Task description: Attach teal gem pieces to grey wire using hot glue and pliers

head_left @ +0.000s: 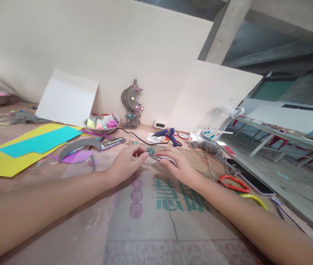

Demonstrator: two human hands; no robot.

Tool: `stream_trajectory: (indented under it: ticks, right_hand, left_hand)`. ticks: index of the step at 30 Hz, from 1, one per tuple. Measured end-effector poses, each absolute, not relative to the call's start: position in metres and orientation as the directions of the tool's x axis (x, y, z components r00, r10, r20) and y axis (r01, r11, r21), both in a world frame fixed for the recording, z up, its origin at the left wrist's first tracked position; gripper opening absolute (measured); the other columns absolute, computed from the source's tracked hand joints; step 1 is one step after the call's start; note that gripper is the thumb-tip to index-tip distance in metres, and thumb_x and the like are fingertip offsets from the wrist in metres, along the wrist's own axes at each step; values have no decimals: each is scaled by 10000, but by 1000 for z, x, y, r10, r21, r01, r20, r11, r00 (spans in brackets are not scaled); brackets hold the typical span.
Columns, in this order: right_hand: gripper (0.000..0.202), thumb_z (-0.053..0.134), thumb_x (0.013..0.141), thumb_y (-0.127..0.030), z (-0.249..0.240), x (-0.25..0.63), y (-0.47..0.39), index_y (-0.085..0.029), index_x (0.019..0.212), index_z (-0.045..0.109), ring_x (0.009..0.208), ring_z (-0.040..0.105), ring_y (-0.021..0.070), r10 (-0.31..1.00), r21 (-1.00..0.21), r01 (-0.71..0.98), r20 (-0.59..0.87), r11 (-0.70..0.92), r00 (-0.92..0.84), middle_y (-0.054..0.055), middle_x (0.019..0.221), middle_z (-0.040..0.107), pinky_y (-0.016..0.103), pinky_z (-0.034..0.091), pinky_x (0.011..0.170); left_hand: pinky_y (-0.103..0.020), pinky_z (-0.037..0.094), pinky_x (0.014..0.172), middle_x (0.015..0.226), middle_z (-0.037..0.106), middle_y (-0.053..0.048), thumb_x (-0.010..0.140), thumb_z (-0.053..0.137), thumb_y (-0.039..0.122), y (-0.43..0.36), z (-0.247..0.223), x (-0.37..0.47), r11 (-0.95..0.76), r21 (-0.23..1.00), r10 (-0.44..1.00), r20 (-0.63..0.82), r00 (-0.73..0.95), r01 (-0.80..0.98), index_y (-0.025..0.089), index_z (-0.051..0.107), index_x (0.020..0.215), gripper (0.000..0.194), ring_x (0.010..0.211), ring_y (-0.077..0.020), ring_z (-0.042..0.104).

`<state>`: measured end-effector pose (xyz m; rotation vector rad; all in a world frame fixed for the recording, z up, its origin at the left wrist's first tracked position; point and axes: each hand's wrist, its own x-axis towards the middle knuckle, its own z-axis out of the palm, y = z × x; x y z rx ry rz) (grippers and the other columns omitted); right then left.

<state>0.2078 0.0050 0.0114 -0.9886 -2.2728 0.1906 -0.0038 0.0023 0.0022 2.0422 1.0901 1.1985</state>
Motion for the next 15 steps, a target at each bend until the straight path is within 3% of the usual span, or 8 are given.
stream_trajectory:
  ticks: [3, 5, 9, 15]
  right_hand:
    - [205, 533, 860, -321, 14, 197, -3, -194, 928, 679, 927, 623, 187, 829, -607, 566, 442, 558, -343, 61, 964, 695, 341, 464, 849]
    - [182, 566, 824, -310, 13, 191, -8, -186, 886, 684, 875, 633, 183, 873, -686, 540, 386, 488, -299, 46, 919, 705, 319, 474, 807]
    - [169, 560, 803, -291, 9, 187, -10, -167, 784, 673, 761, 617, 160, 898, -726, 530, 331, 438, -289, 16, 801, 691, 279, 470, 727]
    - [179, 532, 811, -294, 6, 187, -9, -175, 740, 645, 713, 590, 149, 887, -696, 552, 339, 460, -312, 6, 739, 662, 269, 453, 709]
  left_hand:
    - [-243, 408, 688, 751, 598, 7, 846, 481, 266, -1, 3, -3, -534, 763, 838, 423, 344, 363, 159, 569, 794, 147, 725, -130, 542]
    - [-246, 409, 684, 762, 608, 0, 842, 481, 269, -1, 3, -2, -534, 762, 834, 403, 377, 367, 157, 575, 786, 158, 732, -135, 547]
    - [-247, 407, 642, 753, 610, -6, 841, 483, 294, 1, -1, -1, -541, 749, 821, 374, 431, 382, 155, 586, 771, 187, 702, -138, 542]
    - [-258, 441, 737, 959, 666, -39, 859, 482, 374, 6, -4, -3, -514, 806, 822, 365, 438, 293, 160, 625, 979, 284, 848, -164, 588]
